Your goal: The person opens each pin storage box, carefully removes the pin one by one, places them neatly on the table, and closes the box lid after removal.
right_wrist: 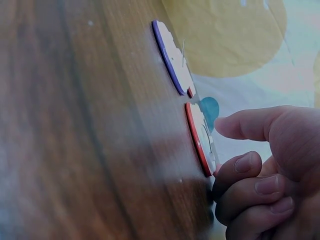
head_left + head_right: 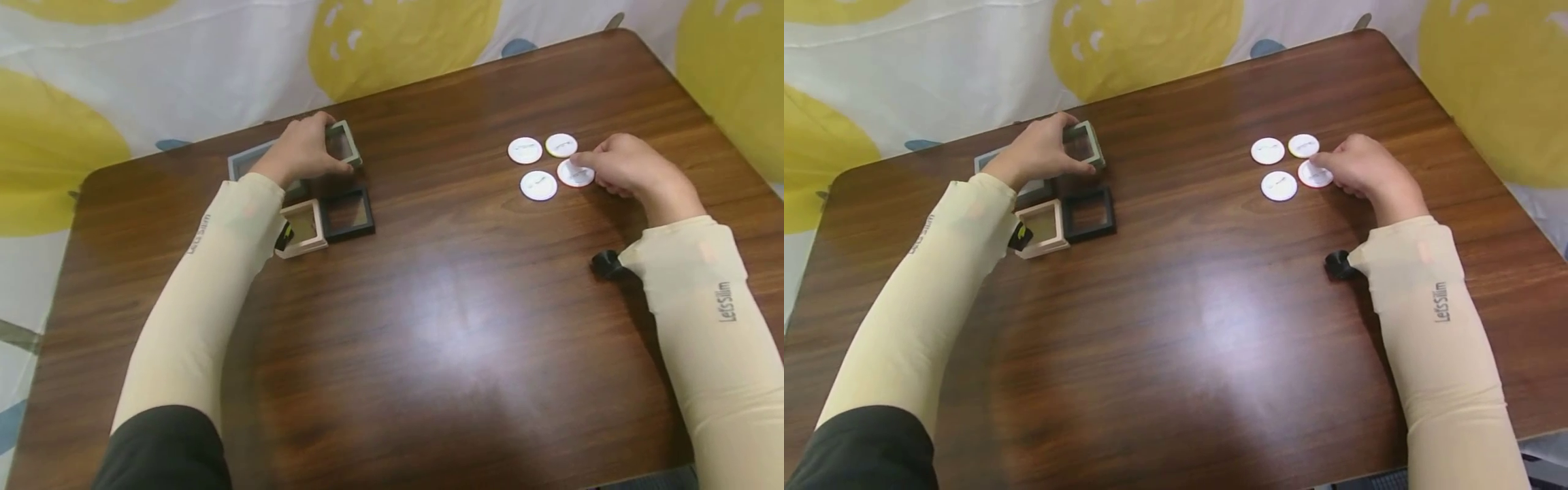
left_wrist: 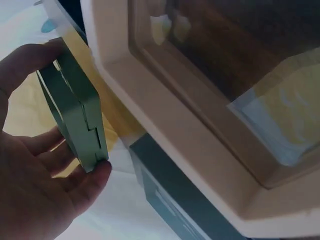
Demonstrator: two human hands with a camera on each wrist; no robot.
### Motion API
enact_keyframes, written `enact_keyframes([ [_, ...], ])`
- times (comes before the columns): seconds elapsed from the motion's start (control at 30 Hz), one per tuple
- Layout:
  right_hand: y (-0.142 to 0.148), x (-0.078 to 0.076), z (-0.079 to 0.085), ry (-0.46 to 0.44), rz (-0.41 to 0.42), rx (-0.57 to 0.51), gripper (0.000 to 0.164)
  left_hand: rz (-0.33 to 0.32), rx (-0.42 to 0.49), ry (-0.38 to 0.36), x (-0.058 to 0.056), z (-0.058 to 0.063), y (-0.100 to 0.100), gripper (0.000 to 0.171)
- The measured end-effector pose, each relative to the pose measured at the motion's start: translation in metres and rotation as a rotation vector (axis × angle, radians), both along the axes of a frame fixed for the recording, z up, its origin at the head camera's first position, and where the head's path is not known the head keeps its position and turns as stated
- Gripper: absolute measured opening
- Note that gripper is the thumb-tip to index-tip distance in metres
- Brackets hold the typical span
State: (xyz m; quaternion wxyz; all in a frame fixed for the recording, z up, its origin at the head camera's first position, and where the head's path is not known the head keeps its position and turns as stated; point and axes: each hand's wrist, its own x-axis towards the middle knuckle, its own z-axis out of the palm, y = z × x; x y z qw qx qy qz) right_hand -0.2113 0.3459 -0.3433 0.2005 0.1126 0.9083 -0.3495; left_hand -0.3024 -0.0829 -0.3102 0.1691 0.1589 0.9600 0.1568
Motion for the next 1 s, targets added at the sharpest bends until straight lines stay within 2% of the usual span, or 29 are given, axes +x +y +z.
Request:
enact_keyframes([
  [0.17,-0.002,-0.002,0.001,-0.005,0.002,-0.004,0.045,-0.016,-0.033,-0.024,-0.004,-0.003,-0.001,0.088],
  [0.4,-0.004,-0.003,-0.002,-0.019,0.011,-0.012,0.044,-0.052,-0.095,-0.070,-0.006,-0.013,-0.001,0.084],
  [0.57,-0.003,-0.003,-0.005,-0.018,0.009,-0.020,0.044,-0.088,-0.185,-0.135,-0.008,-0.014,0.001,0.084],
  [0.7,-0.004,-0.002,-0.007,-0.003,0.007,-0.025,0.044,-0.105,-0.213,-0.170,-0.009,-0.012,0.000,0.090],
  [0.83,-0.005,-0.001,-0.007,0.006,0.008,-0.029,0.042,-0.104,-0.171,-0.201,-0.008,-0.007,-0.006,0.096],
  [0.93,-0.005,0.002,-0.005,0.030,0.021,0.016,0.044,-0.070,-0.054,-0.171,0.000,-0.001,-0.014,0.092],
  [1.0,-0.004,0.004,-0.001,0.058,0.036,0.063,0.048,-0.006,0.058,-0.157,0.011,0.006,-0.017,0.091],
])
